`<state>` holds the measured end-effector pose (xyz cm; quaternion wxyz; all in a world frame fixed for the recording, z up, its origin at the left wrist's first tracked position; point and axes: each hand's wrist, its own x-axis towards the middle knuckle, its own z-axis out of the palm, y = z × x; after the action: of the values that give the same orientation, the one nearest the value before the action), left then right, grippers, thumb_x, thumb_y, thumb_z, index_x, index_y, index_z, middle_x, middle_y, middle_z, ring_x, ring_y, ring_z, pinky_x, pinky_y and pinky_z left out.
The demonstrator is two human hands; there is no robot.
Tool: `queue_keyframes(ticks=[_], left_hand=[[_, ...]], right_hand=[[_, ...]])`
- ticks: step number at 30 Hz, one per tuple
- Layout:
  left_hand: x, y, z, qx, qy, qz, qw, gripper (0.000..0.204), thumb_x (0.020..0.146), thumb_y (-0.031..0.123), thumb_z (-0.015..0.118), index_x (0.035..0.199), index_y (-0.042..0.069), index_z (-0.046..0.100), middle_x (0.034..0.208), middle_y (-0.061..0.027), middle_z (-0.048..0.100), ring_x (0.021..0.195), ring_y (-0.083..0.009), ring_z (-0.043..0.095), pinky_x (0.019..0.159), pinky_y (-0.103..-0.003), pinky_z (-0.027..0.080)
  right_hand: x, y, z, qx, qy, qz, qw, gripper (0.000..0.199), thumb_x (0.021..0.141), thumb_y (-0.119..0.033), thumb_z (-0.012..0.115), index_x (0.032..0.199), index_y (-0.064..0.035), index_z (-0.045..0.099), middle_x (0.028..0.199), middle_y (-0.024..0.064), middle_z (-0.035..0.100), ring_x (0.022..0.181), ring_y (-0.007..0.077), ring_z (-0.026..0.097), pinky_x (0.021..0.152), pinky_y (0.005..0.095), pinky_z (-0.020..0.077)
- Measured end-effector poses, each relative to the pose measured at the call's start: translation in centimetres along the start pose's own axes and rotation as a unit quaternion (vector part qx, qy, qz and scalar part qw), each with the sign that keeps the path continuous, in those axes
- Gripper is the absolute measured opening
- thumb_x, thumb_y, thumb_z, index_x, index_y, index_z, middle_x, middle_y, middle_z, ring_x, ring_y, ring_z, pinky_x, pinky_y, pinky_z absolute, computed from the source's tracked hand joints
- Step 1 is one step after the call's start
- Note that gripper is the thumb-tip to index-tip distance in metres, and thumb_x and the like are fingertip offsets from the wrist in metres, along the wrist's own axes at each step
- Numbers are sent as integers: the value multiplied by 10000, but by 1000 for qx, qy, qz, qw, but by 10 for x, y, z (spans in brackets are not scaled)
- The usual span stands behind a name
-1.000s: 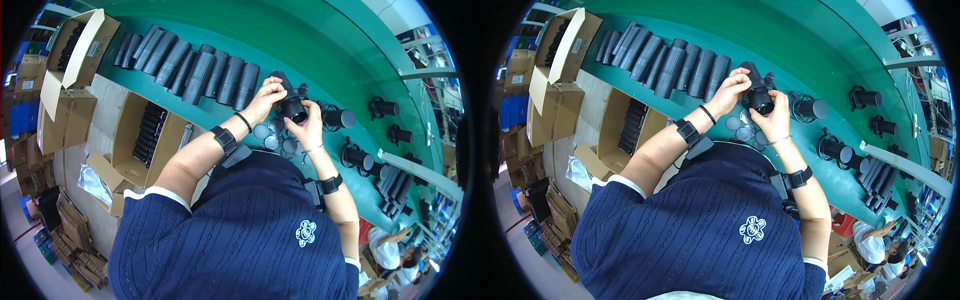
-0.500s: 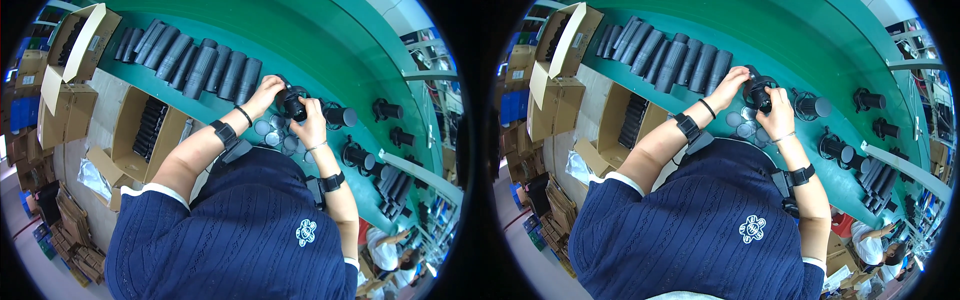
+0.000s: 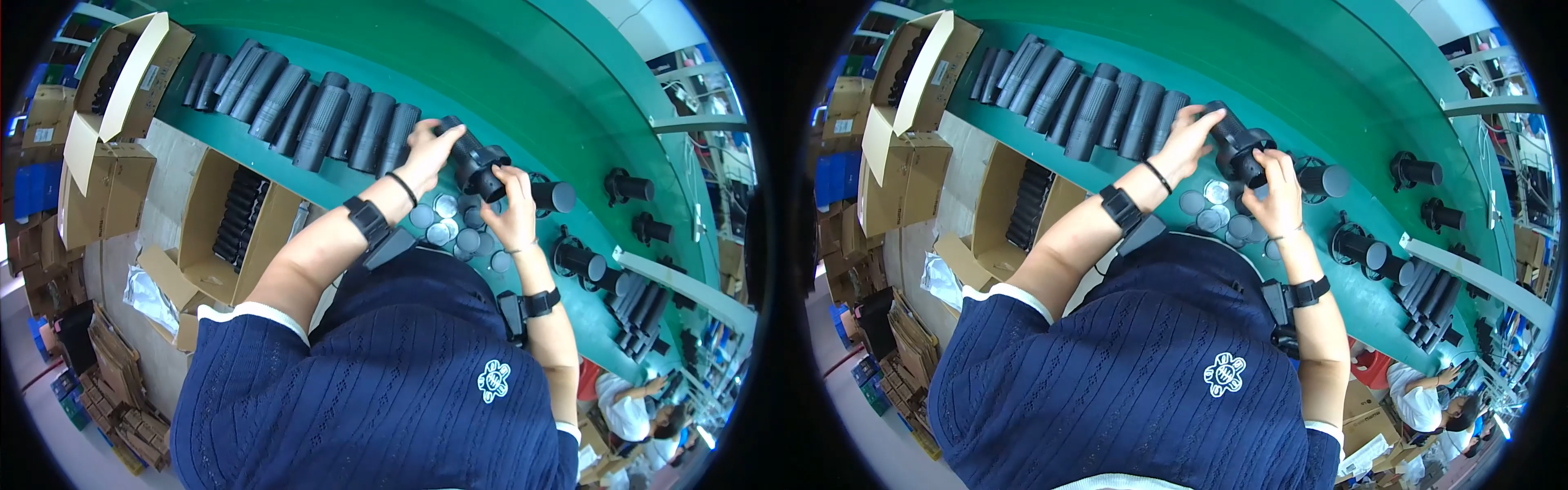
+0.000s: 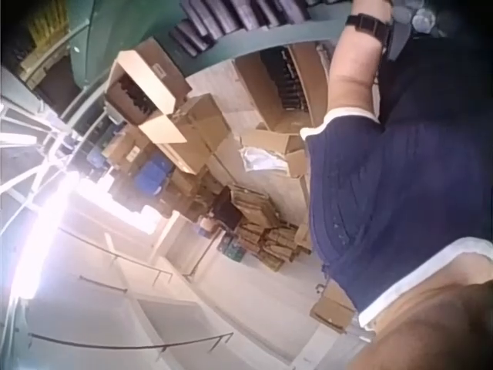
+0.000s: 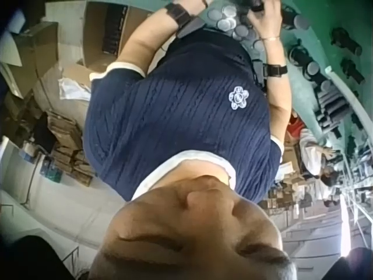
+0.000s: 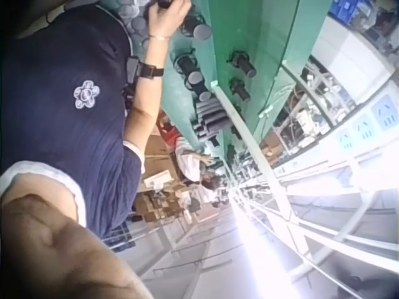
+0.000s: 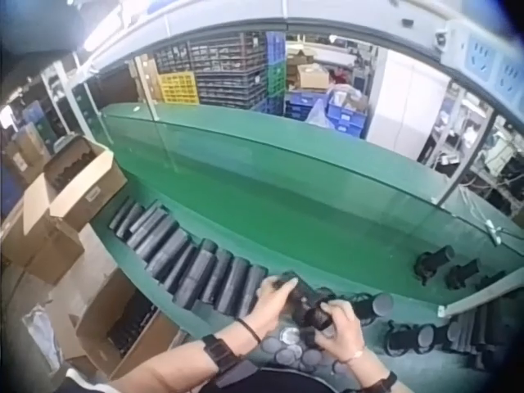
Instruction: Inspecting and assembling black plastic electronic components at a workstation.
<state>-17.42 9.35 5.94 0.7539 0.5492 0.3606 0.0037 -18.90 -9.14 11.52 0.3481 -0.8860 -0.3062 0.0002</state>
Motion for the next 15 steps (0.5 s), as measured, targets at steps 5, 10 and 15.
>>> queue_keyframes(ticks=[5,10,15], left_hand=[[-30,37,-4,-215,-238,-55,945,461,829,200,718,1185,114,439,1159,-68,521,1000,-202,590,770,-411,538],[-53,51,5,-155,-266,127,943,710,756,116,784,1299,64,331,1139,-85,509,1057,-172,546,890,-373,488],[-52,51,3,-72,-291,207,931,778,715,123,817,1312,59,322,1178,-81,491,1095,-182,525,953,-356,450]], right_hand=[[-21,17,10,260,63,82,960,692,660,99,696,1238,-75,358,1294,126,372,1229,223,418,955,361,455],[-21,17,8,376,44,179,908,791,597,98,709,1256,-73,307,1208,93,438,1139,198,485,973,340,431],[-20,22,9,482,8,193,855,787,612,70,708,1280,-75,317,1219,80,454,1149,197,491,971,347,438]])
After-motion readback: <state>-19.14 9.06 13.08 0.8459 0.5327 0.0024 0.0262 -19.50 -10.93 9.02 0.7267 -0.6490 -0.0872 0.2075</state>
